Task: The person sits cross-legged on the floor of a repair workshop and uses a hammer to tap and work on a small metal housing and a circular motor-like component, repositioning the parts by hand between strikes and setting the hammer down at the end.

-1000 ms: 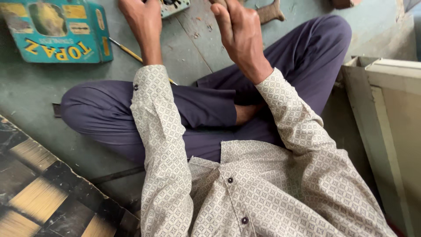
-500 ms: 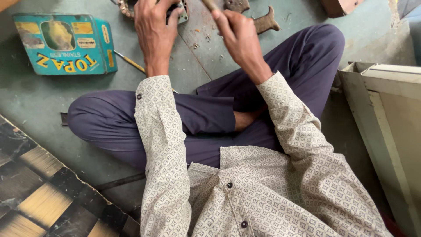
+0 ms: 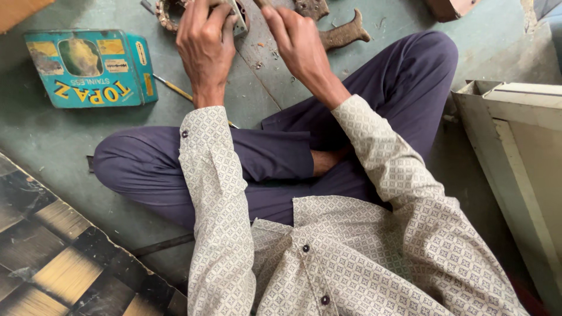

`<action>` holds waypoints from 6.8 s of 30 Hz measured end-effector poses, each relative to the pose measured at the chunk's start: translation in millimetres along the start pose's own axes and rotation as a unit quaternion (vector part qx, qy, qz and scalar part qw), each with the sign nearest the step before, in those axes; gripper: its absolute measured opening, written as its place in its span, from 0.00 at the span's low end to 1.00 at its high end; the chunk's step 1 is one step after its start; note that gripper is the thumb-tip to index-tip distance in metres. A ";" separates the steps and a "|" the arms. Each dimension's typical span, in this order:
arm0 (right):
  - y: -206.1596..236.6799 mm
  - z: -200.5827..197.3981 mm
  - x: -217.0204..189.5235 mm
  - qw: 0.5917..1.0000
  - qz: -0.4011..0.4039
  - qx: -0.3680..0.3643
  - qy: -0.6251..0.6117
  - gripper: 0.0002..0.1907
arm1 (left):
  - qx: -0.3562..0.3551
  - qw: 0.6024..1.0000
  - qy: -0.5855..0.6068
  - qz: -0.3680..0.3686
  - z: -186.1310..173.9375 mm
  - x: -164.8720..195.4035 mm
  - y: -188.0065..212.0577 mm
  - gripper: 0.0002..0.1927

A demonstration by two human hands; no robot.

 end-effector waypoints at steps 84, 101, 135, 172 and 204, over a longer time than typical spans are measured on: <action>9.9 -12.3 16.0 0.978 0.138 -0.034 -0.151 0.32 | -0.070 0.488 0.792 -0.361 16.9 -74.4 29.9 0.25; 19.3 -24.3 13.3 0.967 0.176 -0.023 -0.180 0.32 | -0.130 0.573 0.699 -0.408 1.8 -91.5 -2.6 0.08; 21.6 -17.4 14.7 0.972 0.172 -0.052 -0.152 0.31 | -0.031 0.898 0.393 -0.197 -5.8 -13.5 -6.9 0.07; 19.3 -26.2 -38.7 0.992 0.028 -0.041 -0.117 0.28 | -0.049 0.961 0.235 -0.137 3.2 -7.8 5.7 0.09; 28.2 -34.5 -60.7 0.996 -0.069 -0.039 0.048 0.21 | -0.047 0.959 0.247 -0.134 14.1 -22.9 4.1 0.10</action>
Point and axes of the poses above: each hand's wrist, its own y-axis away from the middle knuckle, its own z-axis out of the palm, x = y × z, the point moved 2 cm from there along -y, towards the middle knuckle, and after that the axes turned 15 degrees about -z, right-handed, at the moved point
